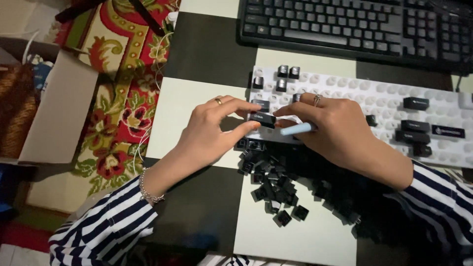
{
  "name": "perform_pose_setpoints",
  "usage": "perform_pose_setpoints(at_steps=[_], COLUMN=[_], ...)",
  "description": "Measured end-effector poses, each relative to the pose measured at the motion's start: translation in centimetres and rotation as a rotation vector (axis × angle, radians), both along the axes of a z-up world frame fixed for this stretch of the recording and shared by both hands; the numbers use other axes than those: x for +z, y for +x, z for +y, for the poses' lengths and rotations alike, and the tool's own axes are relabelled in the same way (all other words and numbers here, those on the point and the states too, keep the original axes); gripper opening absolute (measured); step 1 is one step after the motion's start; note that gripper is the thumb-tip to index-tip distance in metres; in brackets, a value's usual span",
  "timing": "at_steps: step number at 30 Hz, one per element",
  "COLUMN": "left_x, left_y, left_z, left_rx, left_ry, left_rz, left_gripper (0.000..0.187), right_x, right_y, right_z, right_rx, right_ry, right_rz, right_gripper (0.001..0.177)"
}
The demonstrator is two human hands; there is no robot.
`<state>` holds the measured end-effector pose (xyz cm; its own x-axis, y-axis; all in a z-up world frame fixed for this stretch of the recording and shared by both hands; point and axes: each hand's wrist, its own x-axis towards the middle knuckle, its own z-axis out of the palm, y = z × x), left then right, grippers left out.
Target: Assemble a mechanical keyboard base by brushing dust and inserting keycaps onto the keyboard matrix board.
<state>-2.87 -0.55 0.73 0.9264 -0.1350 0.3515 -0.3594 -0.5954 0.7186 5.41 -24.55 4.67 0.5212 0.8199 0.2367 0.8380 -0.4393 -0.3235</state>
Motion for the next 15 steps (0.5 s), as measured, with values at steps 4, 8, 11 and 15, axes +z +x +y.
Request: perform_pose_setpoints(at_steps=[4, 8, 11, 15], left_x=[0.25, -0.12, -0.21, -0.03], left_y=[0.21, 0.20, 0.00, -0.10], left_z=[0.15, 0.13, 0.07, -0.07], left_rx=[0.016, 0.038, 0.048, 0.048], left_ry=[-0.013, 0.010, -0.026, -0.022], left_rz=[0.010, 0.078, 0.047, 0.061], left_gripper=[0.024, 0.020, 0.019, 0.017], right_x=[-0.51, -0.46, -0.49, -0.63], right_y=[0.58, 0.82, 0.74, 0.86], right_z=[0.77, 1.05, 1.05, 0.55], right_rx=[0.022, 0.043, 0.027, 0.075], right_ry=[0.050, 0.034, 0.046, 0.076], right_rz=[-0.051, 0.017, 0.016, 0.059], right_gripper=[0.034, 0.040, 0.036, 0.037])
